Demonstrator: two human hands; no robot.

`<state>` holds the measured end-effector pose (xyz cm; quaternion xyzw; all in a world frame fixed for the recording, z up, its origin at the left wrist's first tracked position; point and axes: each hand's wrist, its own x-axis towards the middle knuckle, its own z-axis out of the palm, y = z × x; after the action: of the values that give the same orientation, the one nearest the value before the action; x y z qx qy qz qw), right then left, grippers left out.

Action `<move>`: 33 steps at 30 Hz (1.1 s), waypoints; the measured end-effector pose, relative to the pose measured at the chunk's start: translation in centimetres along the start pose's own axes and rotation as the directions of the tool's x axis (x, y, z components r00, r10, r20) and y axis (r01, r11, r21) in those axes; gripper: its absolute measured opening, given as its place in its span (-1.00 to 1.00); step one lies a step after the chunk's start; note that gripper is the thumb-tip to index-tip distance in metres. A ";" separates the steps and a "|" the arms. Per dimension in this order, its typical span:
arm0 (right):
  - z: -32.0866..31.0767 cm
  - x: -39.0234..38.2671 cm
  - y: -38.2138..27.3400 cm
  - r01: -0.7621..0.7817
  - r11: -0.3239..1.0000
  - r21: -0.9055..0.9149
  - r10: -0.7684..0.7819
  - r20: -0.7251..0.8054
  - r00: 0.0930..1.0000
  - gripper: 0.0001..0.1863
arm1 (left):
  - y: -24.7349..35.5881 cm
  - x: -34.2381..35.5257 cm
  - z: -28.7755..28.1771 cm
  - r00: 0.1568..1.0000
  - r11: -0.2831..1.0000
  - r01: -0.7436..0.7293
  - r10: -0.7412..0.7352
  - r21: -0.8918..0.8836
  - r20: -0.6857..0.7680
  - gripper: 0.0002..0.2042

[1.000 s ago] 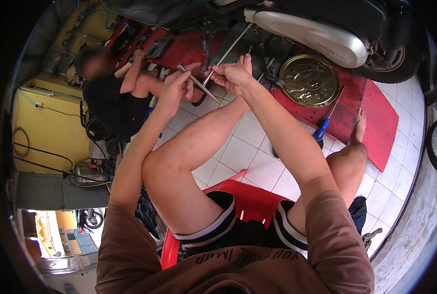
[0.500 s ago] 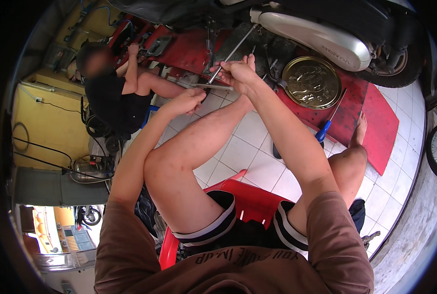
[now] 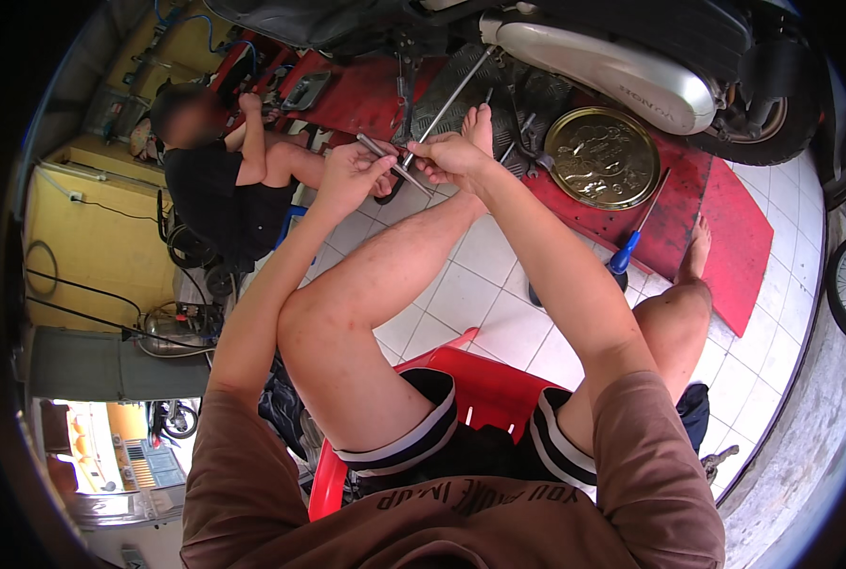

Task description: The person sits on a red stool and uses a screwdriver and a T-handle wrench to work on the engine area of a white motorcycle. They repeatedly tighten and loosen bolts on the engine casing while a second person sits nearby.

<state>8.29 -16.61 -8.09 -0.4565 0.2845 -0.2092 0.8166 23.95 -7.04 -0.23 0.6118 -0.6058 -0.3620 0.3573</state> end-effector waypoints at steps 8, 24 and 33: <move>0.3 0.3 -0.4 0.153 0.981 0.119 -0.159 0.043 0.986 -0.82 | 3.7 -1.0 1.3 0.792 0.977 0.211 -0.166 -0.008 0.587 -0.62; 0.0 0.3 -0.6 0.136 0.972 0.190 -0.140 0.008 0.990 -0.84 | 1.3 -0.8 -0.9 0.968 0.946 0.212 -0.169 -0.246 0.186 -0.50; -0.9 1.4 0.4 0.123 0.957 0.262 -0.122 -0.022 0.992 -0.85 | 1.4 -1.2 1.2 0.806 0.955 0.172 -0.277 0.241 0.523 -0.58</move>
<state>8.77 -17.85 -9.17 -0.3603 0.2280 -0.2966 0.8545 22.21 -5.87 0.43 0.5787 -0.6365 -0.5057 0.0646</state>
